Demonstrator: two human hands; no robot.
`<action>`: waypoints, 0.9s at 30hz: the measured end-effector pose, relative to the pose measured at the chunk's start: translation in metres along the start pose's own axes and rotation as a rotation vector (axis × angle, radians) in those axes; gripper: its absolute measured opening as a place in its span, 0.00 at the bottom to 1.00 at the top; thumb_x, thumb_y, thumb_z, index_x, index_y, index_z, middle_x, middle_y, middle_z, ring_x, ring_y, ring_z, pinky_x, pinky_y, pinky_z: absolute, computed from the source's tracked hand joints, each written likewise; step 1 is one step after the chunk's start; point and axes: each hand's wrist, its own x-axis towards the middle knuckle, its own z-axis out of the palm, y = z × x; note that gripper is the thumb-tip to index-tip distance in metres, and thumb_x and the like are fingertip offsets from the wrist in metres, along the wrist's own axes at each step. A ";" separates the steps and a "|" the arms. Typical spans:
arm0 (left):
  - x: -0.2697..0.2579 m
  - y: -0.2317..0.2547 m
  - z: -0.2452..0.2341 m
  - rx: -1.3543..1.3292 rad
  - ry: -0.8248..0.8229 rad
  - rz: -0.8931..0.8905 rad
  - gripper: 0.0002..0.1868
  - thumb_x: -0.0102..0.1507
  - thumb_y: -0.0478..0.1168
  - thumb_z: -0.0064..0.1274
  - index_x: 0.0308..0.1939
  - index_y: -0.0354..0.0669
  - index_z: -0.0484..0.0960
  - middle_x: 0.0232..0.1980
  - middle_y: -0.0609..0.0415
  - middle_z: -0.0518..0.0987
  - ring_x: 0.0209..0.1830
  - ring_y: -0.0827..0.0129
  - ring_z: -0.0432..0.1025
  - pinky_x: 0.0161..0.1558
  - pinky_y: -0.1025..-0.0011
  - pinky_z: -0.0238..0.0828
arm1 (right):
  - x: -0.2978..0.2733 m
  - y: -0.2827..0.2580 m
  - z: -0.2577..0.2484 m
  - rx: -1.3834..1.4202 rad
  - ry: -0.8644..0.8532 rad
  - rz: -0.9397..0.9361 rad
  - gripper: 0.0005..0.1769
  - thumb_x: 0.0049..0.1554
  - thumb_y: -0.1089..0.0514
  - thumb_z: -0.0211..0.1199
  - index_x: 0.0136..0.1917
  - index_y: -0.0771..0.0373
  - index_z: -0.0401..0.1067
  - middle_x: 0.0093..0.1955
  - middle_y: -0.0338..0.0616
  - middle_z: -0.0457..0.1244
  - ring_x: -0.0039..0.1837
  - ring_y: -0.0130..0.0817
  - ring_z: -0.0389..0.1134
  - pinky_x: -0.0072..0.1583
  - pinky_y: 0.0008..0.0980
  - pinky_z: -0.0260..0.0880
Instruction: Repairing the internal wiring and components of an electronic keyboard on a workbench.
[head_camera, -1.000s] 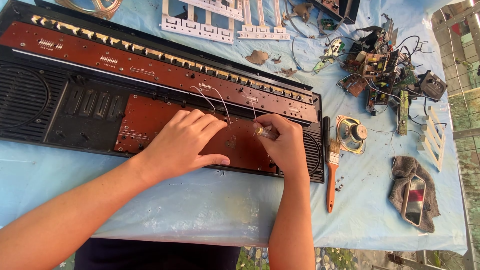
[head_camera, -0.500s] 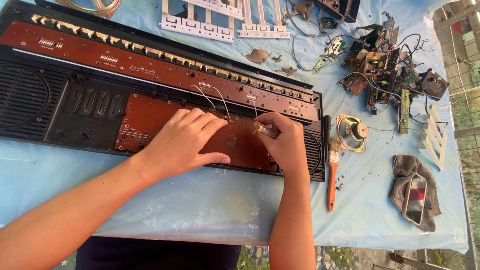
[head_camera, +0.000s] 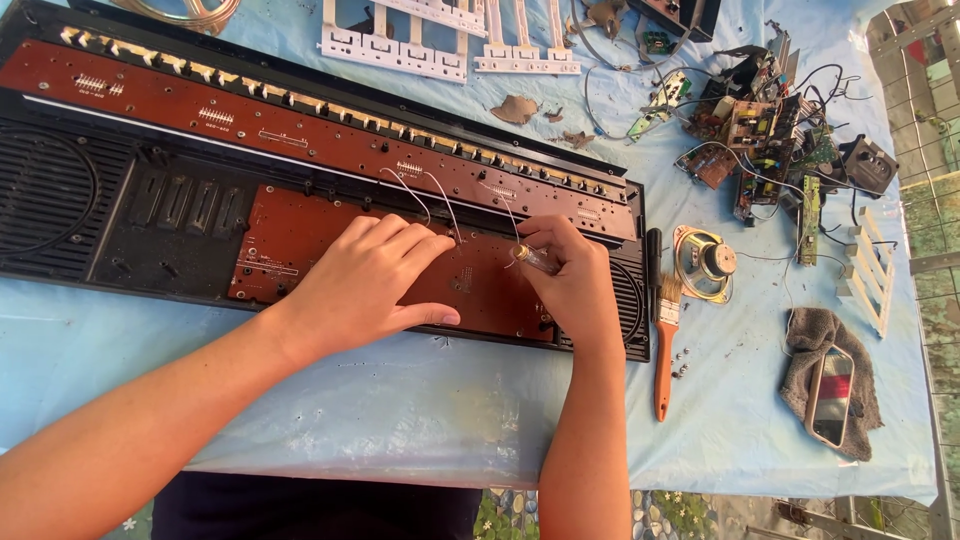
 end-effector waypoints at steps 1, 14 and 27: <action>0.000 0.000 0.000 -0.002 -0.001 0.000 0.40 0.63 0.74 0.45 0.63 0.47 0.74 0.53 0.56 0.76 0.57 0.64 0.70 0.60 0.61 0.65 | 0.000 0.001 0.000 0.000 -0.001 0.002 0.13 0.51 0.68 0.70 0.50 0.58 0.76 0.35 0.42 0.69 0.28 0.31 0.56 0.37 0.30 0.62; 0.000 0.001 -0.002 0.001 -0.012 -0.004 0.40 0.64 0.74 0.45 0.63 0.47 0.74 0.53 0.55 0.76 0.57 0.64 0.70 0.60 0.61 0.65 | -0.002 0.010 -0.001 -0.022 -0.056 0.061 0.11 0.49 0.69 0.69 0.46 0.59 0.78 0.31 0.42 0.68 0.29 0.32 0.55 0.36 0.30 0.61; -0.001 0.001 0.000 0.010 0.010 0.008 0.40 0.63 0.74 0.47 0.63 0.47 0.74 0.52 0.55 0.76 0.56 0.64 0.70 0.59 0.61 0.65 | 0.000 0.001 -0.013 -0.050 -0.142 0.077 0.08 0.51 0.69 0.70 0.45 0.63 0.81 0.35 0.49 0.70 0.32 0.36 0.63 0.37 0.31 0.63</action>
